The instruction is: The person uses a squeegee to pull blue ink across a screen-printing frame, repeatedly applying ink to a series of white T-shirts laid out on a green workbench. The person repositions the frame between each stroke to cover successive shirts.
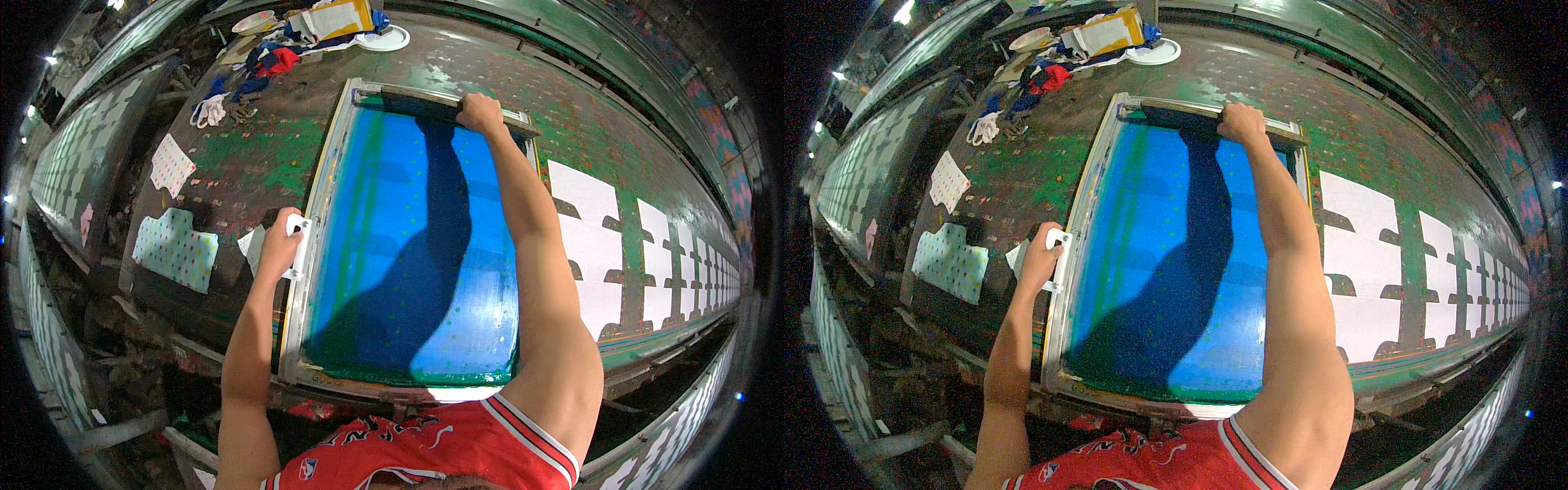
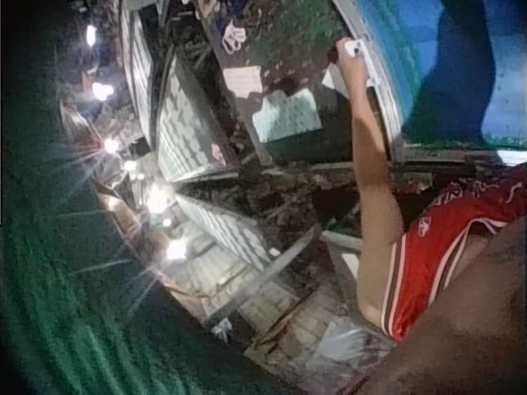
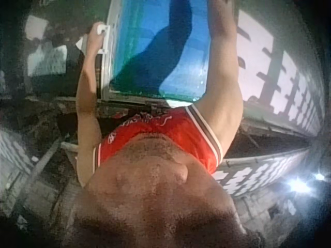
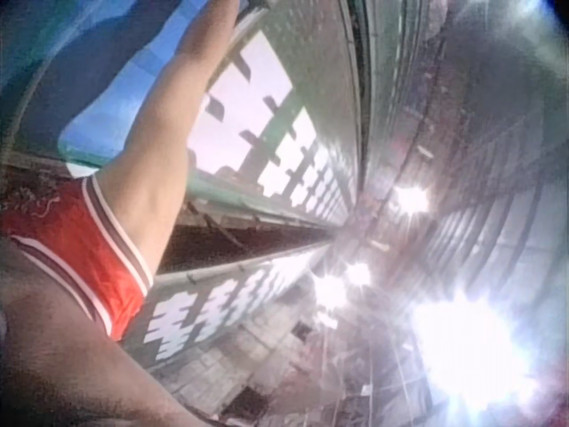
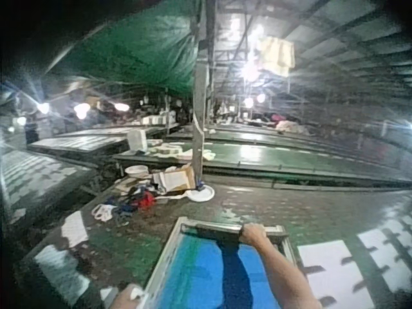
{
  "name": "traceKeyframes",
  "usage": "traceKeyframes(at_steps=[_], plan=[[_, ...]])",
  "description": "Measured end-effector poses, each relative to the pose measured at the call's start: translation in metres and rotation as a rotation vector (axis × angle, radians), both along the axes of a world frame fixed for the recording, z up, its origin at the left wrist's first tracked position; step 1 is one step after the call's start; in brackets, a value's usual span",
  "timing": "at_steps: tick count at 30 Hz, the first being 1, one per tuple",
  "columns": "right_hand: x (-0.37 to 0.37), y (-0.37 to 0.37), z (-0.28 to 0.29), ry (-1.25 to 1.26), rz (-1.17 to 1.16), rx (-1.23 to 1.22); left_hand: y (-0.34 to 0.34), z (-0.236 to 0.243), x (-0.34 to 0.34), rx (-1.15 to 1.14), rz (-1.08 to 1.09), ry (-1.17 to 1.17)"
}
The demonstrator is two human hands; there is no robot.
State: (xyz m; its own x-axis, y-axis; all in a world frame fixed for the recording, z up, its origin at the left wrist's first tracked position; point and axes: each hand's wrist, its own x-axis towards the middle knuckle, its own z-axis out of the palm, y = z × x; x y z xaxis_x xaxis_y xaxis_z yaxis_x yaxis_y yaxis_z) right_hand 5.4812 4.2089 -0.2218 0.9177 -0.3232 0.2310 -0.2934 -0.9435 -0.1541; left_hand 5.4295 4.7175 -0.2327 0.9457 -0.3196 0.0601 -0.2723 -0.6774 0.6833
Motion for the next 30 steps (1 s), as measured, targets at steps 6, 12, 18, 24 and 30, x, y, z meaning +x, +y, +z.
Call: traceKeyframes(at_steps=[6, 12, 18, 24, 30], plan=[[0.001, 0.028, 0.001, -0.019, 0.017, 0.001, -0.003, 0.000, 0.001, -0.004, 0.006, 0.020], [-0.031, 0.081, 0.001, 0.023, 0.139, -0.044, -0.002, 0.004, -0.003, -0.036, 0.003, 0.069], [-0.104, 0.142, -0.006, 0.074, 0.231, -0.061, 0.001, -0.004, 0.004, 0.011, 0.026, 0.035], [-0.210, 0.203, -0.023, 0.063, 0.277, -0.021, 0.004, -0.012, 0.009, 0.043, -0.037, -0.094], [-0.335, 0.269, -0.049, -0.046, 0.294, 0.048, 0.003, -0.015, 0.016, 0.151, -0.031, -0.141]])
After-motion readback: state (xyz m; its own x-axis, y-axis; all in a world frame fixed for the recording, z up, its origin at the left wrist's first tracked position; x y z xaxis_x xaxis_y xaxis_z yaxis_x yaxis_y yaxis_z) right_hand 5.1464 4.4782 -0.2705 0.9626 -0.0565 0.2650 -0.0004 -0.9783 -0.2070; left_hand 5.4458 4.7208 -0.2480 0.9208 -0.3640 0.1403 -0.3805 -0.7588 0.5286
